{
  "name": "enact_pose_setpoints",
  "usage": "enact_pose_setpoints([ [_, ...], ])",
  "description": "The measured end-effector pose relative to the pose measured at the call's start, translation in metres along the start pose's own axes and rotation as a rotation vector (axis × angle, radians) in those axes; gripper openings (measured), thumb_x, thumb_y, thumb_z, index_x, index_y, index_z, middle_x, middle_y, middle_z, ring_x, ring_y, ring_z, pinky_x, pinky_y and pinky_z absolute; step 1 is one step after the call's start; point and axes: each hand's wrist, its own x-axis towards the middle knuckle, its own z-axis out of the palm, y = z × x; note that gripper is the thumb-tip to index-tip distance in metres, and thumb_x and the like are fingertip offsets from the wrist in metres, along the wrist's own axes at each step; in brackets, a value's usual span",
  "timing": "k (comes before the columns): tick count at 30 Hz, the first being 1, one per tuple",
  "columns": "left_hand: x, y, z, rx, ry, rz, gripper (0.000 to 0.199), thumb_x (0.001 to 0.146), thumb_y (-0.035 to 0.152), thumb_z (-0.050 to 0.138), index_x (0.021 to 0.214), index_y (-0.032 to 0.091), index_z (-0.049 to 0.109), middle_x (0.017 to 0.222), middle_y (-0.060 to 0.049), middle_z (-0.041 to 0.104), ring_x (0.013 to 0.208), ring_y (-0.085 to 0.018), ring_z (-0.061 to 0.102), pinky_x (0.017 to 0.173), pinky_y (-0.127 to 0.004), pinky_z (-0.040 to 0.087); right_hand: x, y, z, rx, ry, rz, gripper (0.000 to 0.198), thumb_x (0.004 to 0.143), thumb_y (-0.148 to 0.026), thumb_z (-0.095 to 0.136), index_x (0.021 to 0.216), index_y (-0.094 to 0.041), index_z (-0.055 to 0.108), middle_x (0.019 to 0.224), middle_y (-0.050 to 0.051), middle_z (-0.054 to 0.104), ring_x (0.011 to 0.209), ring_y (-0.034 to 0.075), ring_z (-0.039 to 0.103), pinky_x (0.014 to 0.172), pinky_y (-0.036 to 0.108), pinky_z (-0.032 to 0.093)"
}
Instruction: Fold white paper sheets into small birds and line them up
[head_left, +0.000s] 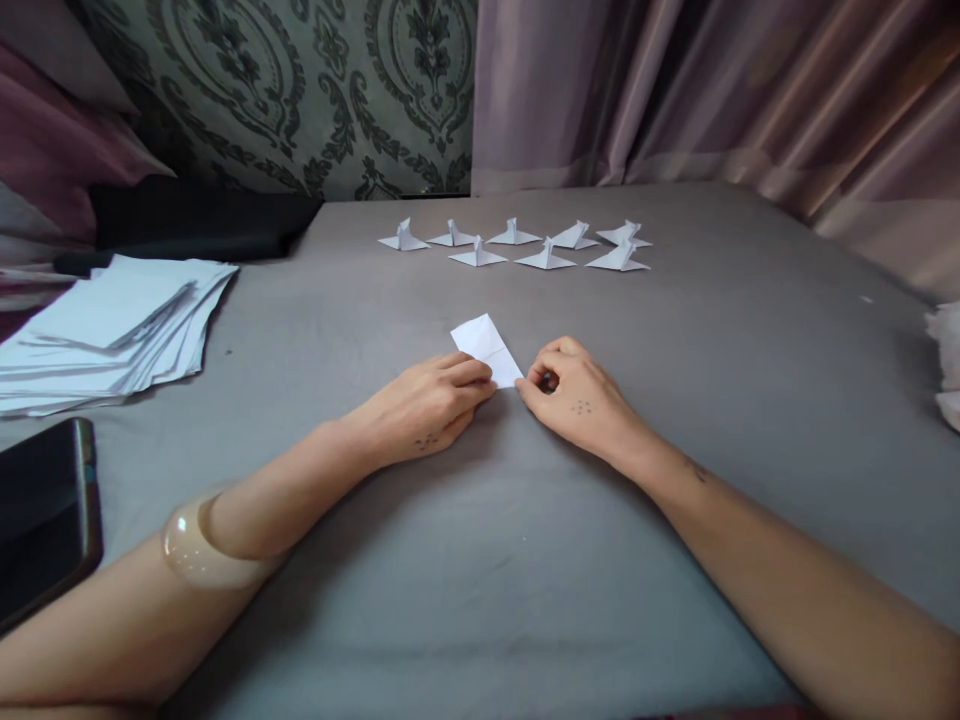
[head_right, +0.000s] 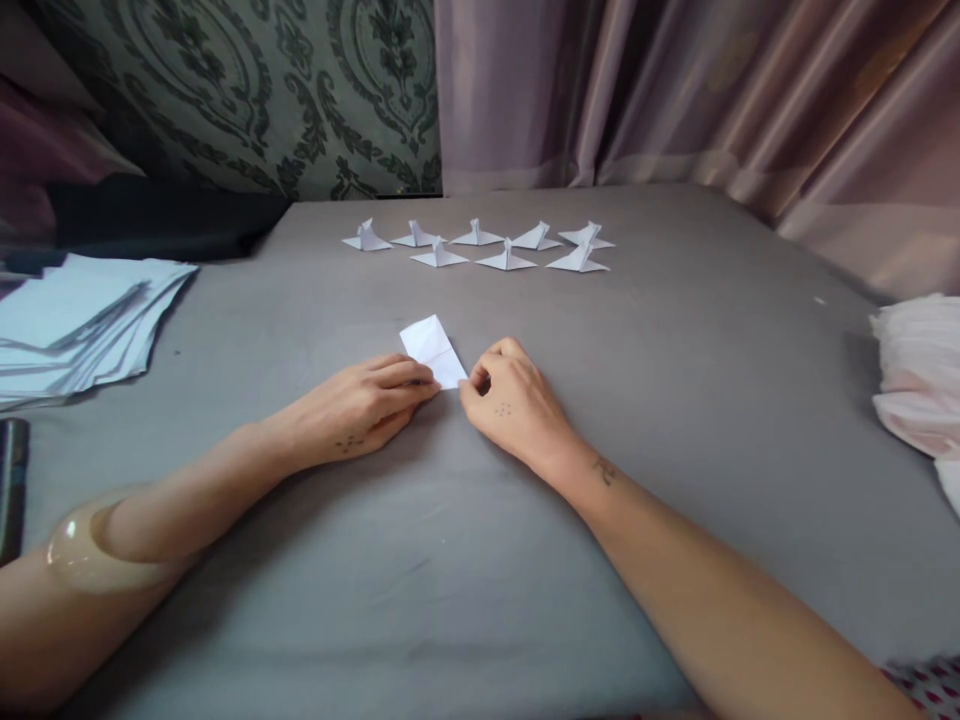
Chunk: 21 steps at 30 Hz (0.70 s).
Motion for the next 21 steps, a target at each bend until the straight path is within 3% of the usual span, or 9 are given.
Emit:
enact_pose_setpoints([
  [6, 0.002, -0.005, 0.009, -0.113, 0.079, -0.069, 0.032, 0.097, 0.021, 0.039, 0.114, 0.016, 0.065, 0.107, -0.011, 0.064, 0.096, -0.019, 0.058, 0.087, -0.033, 0.049, 0.003, 0.004, -0.004, -0.036, 0.001, -0.029, 0.003, 0.076, -0.022, 0.058, 0.073, -0.020, 0.057, 0.085, 0.002, 0.057, 0.066, 0.013, 0.054, 0.064, 0.029, 0.044],
  [12, 0.007, -0.006, 0.013, -0.060, 0.136, -0.083, 0.030, 0.097, 0.022, 0.040, 0.100, 0.014, 0.068, 0.100, -0.011, 0.065, 0.089, -0.019, 0.058, 0.081, -0.032, 0.049, 0.001, 0.003, -0.007, -0.047, -0.109, -0.209, 0.029, 0.078, -0.013, 0.051, 0.099, -0.025, 0.067, 0.104, 0.002, 0.060, 0.066, 0.010, 0.054, 0.067, 0.028, 0.044],
  [17, 0.009, -0.002, 0.014, 0.052, 0.141, -0.066, 0.030, 0.097, 0.022, 0.038, 0.093, 0.011, 0.066, 0.095, -0.013, 0.067, 0.087, -0.021, 0.060, 0.077, -0.033, 0.050, -0.005, 0.001, -0.006, -0.146, -0.101, -0.262, 0.023, 0.083, -0.021, 0.055, 0.102, -0.026, 0.067, 0.113, 0.002, 0.059, 0.069, 0.011, 0.056, 0.067, 0.029, 0.043],
  [21, 0.010, -0.001, 0.014, -0.063, 0.295, -0.124, 0.025, 0.095, 0.023, 0.042, 0.092, 0.012, 0.065, 0.093, -0.012, 0.067, 0.087, -0.020, 0.060, 0.080, -0.033, 0.049, -0.003, -0.002, -0.004, -0.107, -0.020, -0.297, 0.016, 0.089, -0.026, 0.054, 0.095, -0.024, 0.068, 0.107, 0.003, 0.062, 0.072, 0.013, 0.056, 0.068, 0.029, 0.043],
])
